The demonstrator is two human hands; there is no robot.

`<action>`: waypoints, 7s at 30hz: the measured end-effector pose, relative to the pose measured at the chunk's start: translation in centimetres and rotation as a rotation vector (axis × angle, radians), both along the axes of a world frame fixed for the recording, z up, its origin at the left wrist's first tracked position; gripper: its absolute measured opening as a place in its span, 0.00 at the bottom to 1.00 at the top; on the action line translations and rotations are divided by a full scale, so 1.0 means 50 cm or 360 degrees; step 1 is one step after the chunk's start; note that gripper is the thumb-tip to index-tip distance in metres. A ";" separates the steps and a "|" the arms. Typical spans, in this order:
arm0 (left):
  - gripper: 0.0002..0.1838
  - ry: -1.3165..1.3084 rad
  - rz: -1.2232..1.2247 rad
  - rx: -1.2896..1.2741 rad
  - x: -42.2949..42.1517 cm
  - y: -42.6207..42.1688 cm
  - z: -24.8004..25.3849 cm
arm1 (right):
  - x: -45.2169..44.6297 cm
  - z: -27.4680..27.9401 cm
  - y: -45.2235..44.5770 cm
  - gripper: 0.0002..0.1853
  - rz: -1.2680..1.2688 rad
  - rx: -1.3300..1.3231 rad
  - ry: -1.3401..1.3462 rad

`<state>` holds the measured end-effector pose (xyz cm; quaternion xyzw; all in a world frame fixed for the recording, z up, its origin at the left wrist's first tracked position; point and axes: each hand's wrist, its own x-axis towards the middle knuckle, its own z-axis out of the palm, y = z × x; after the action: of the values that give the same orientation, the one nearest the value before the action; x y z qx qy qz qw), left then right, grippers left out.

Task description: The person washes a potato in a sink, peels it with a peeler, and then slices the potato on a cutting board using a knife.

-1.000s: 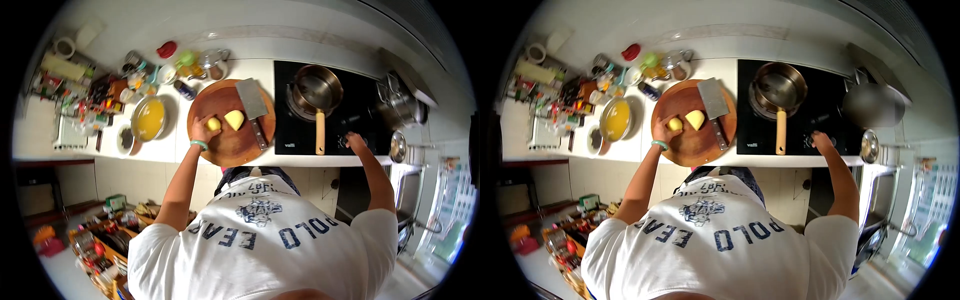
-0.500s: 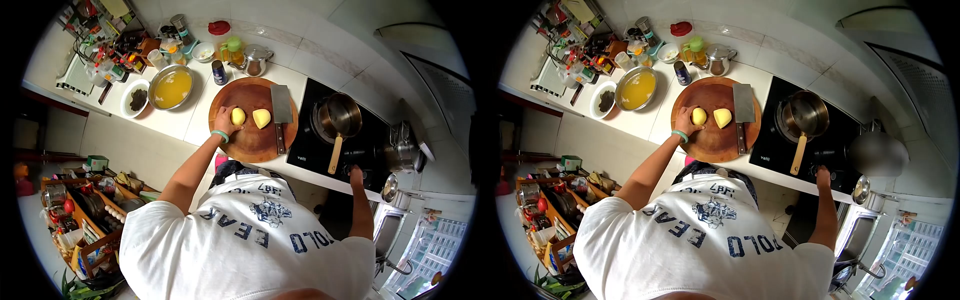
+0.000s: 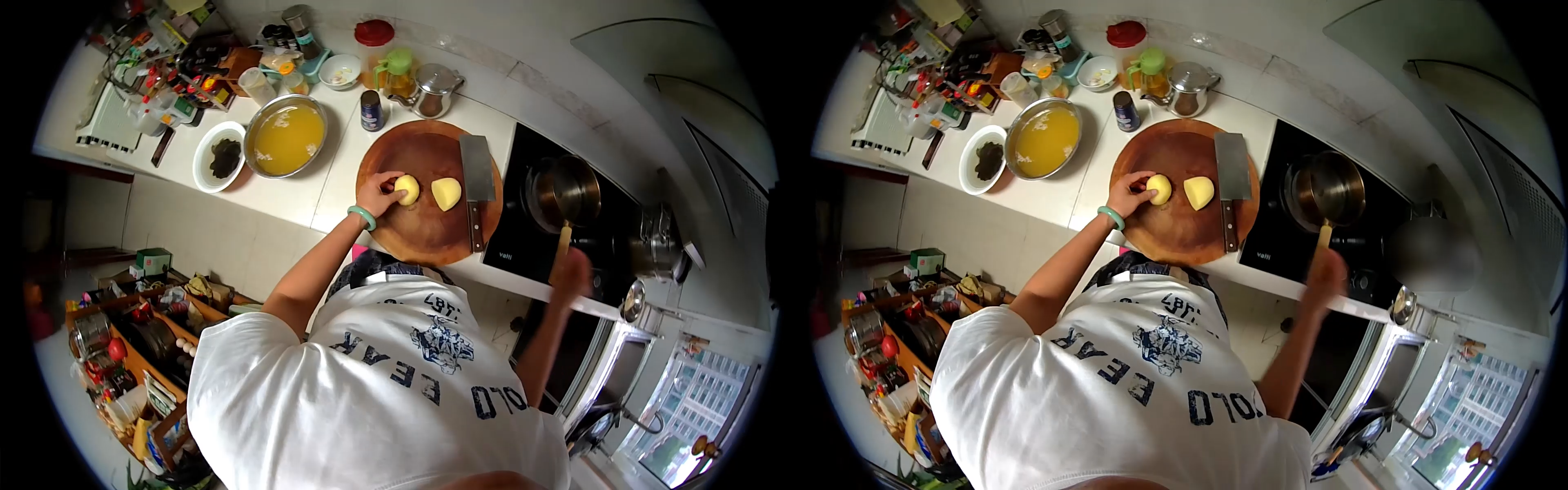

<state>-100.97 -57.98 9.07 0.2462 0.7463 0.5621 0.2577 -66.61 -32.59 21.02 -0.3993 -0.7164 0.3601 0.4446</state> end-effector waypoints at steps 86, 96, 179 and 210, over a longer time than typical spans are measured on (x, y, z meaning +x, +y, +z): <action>0.31 0.0810 -0.0428 0.0126 -0.021 0.002 0.058 | -0.395 -0.075 -0.360 0.18 0.0702 -0.0787 -0.1182; 0.31 0.0886 -0.0286 0.0142 -0.009 0.013 0.060 | -0.367 -0.090 -0.332 0.19 0.0638 -0.0590 -0.1114; 0.30 0.0887 -0.0748 -0.0185 0.024 -0.023 0.151 | -0.289 -0.020 -0.337 0.26 0.0771 -0.0720 -0.1122; 0.34 0.0995 -0.0456 -0.0286 0.028 -0.015 0.072 | -0.288 -0.050 -0.322 0.21 0.0780 -0.0750 -0.1144</action>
<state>-99.57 -58.74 12.69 0.4849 0.7934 0.3500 0.1137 -81.00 -48.70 18.53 -0.4077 -0.7963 0.4459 -0.0308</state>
